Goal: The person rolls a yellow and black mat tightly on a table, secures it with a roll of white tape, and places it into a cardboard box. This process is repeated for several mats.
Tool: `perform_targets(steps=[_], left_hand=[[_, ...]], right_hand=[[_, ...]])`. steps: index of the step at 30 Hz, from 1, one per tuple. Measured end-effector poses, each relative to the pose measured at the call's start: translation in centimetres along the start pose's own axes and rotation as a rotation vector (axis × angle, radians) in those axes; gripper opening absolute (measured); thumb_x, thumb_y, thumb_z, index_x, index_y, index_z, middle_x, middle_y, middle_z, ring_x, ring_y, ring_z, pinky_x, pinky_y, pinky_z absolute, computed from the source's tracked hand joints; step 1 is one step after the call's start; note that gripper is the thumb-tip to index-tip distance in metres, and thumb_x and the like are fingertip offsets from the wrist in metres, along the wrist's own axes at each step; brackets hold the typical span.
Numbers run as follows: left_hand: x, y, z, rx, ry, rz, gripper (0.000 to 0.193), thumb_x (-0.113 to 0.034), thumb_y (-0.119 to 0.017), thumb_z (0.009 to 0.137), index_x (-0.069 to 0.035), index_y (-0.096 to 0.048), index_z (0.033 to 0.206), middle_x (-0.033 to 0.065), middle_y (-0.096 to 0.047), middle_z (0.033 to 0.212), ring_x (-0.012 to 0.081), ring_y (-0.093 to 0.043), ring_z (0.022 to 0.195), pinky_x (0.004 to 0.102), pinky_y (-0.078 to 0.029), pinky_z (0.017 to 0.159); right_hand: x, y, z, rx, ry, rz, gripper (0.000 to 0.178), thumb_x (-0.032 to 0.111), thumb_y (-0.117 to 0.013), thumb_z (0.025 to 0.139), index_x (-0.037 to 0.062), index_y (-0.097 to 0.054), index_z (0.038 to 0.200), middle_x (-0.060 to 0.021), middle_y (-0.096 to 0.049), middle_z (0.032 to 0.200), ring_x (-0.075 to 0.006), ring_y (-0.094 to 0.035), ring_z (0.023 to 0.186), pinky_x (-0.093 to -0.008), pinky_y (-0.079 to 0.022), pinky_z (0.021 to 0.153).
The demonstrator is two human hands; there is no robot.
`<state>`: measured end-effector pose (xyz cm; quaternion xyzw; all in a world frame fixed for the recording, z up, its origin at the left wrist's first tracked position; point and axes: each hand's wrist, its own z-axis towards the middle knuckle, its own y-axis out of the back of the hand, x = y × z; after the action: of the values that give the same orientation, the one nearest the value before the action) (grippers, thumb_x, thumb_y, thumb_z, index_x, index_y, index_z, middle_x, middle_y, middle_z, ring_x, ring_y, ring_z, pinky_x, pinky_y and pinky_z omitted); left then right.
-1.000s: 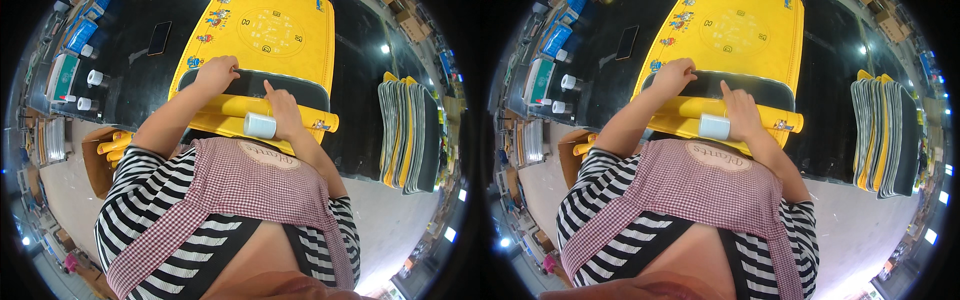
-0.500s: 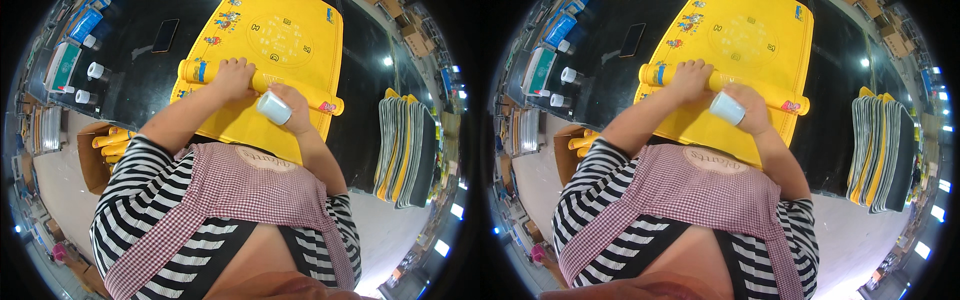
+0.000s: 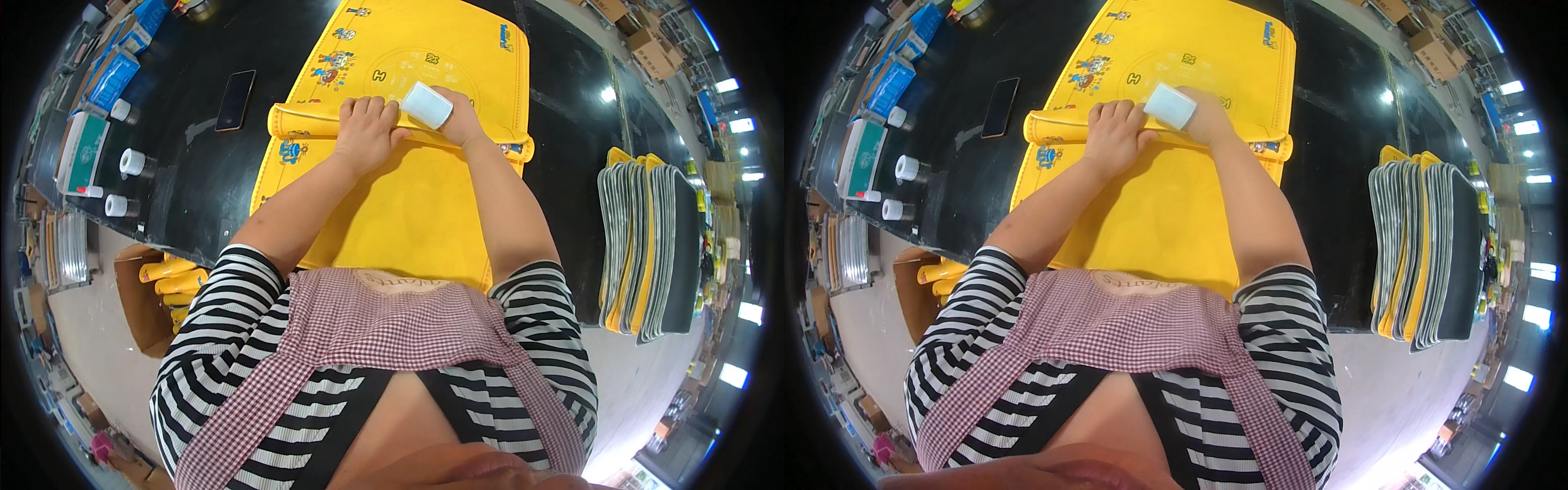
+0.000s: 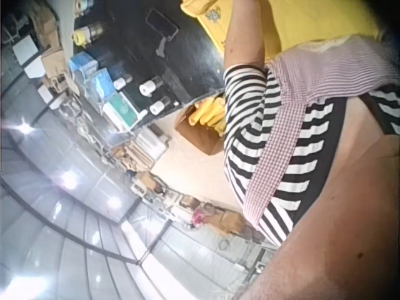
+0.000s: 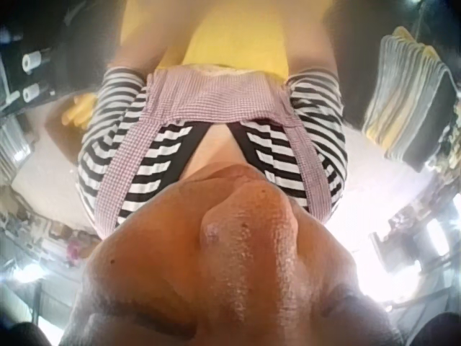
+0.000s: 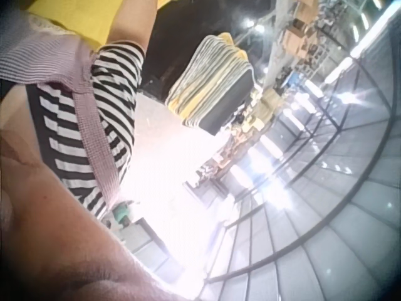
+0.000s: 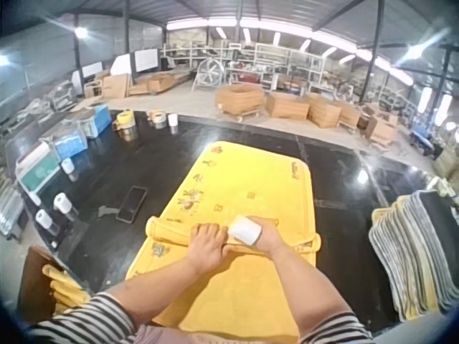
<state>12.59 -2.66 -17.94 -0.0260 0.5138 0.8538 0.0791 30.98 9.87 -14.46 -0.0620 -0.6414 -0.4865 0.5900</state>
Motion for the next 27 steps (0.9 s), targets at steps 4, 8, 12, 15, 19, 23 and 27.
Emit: perform_targets(steps=[4,8,12,15,19,23,27], left_hand=[[-0.3,0.4,1.3,-0.055,-0.081,0.0,0.065,-0.055,-0.076,0.085,-0.007,-0.06,0.126,0.0105,-0.061,0.116,0.0299,-0.057,0.117,0.0498,-0.036,0.106],[0.3,0.4,2.9,0.214,-0.074,0.005,0.066,-0.053,-0.078,0.083,-0.007,-0.06,0.128,0.0111,-0.063,0.117,0.0311,-0.058,0.118,0.0489,-0.037,0.105],[1.0,0.4,3.2,0.17,-0.119,-0.133,0.049,-0.039,-0.082,0.082,-0.011,-0.062,0.117,0.0104,-0.063,0.107,0.0336,-0.06,0.108,0.0475,-0.041,0.1],[0.1,3.1,1.5,0.31,-0.102,-0.13,0.043,-0.036,-0.079,0.084,-0.01,-0.064,0.114,0.011,-0.064,0.103,0.0345,-0.063,0.101,0.0464,-0.043,0.096],[-3.2,5.6,-4.6,0.52,-0.069,-0.192,0.051,-0.046,-0.081,0.083,-0.008,-0.067,0.115,0.0133,-0.067,0.106,0.0365,-0.066,0.104,0.0486,-0.047,0.095],[-3.4,7.8,-4.2,0.754,-0.045,-0.231,0.057,-0.05,-0.082,0.082,-0.007,-0.07,0.117,0.0135,-0.068,0.115,0.0372,-0.064,0.115,0.0492,-0.049,0.095],[-0.3,5.5,1.6,0.684,-0.009,-0.209,0.048,-0.044,-0.081,0.084,-0.01,-0.072,0.117,0.0122,-0.065,0.121,0.0354,-0.06,0.12,0.0475,-0.048,0.1]], right_hand=[[-4.4,0.3,3.4,-0.058,0.007,-0.121,0.034,0.031,-0.084,0.085,0.0115,-0.072,0.11,-0.0128,-0.075,0.108,-0.0363,-0.07,0.1,-0.039,-0.056,0.088],[-6.2,0.4,4.0,-0.092,0.071,0.071,0.034,0.022,-0.088,0.081,0.0101,-0.075,0.109,-0.0097,-0.077,0.098,-0.0267,-0.073,0.089,-0.036,-0.057,0.083],[-5.0,0.3,0.4,-0.031,0.007,0.213,0.044,0.013,-0.089,0.075,0.0073,-0.074,0.116,-0.007,-0.076,0.104,-0.017,-0.07,0.094,-0.0329,-0.056,0.086],[1.5,-1.5,-5.6,-0.007,0.288,-0.344,0.063,0.014,-0.089,0.068,0.009,-0.069,0.128,-0.0122,-0.074,0.12,-0.0305,-0.072,0.105,-0.0392,-0.057,0.094],[4.6,-4.8,-15.2,-0.14,0.463,-0.36,0.06,0.021,-0.084,0.077,0.0052,-0.066,0.132,-0.0152,-0.071,0.131,-0.0359,-0.067,0.122,-0.0463,-0.051,0.109],[8.0,-5.5,-19.4,-0.076,0.438,-0.292,0.05,0.023,-0.076,0.087,0.0028,-0.066,0.132,-0.0173,-0.067,0.139,-0.037,-0.064,0.129,-0.0529,-0.046,0.114],[5.7,-6.3,-16.1,-0.217,0.38,-0.366,0.045,0.022,-0.076,0.087,0.0025,-0.07,0.127,-0.0184,-0.071,0.133,-0.0391,-0.065,0.127,-0.0547,-0.045,0.115]])
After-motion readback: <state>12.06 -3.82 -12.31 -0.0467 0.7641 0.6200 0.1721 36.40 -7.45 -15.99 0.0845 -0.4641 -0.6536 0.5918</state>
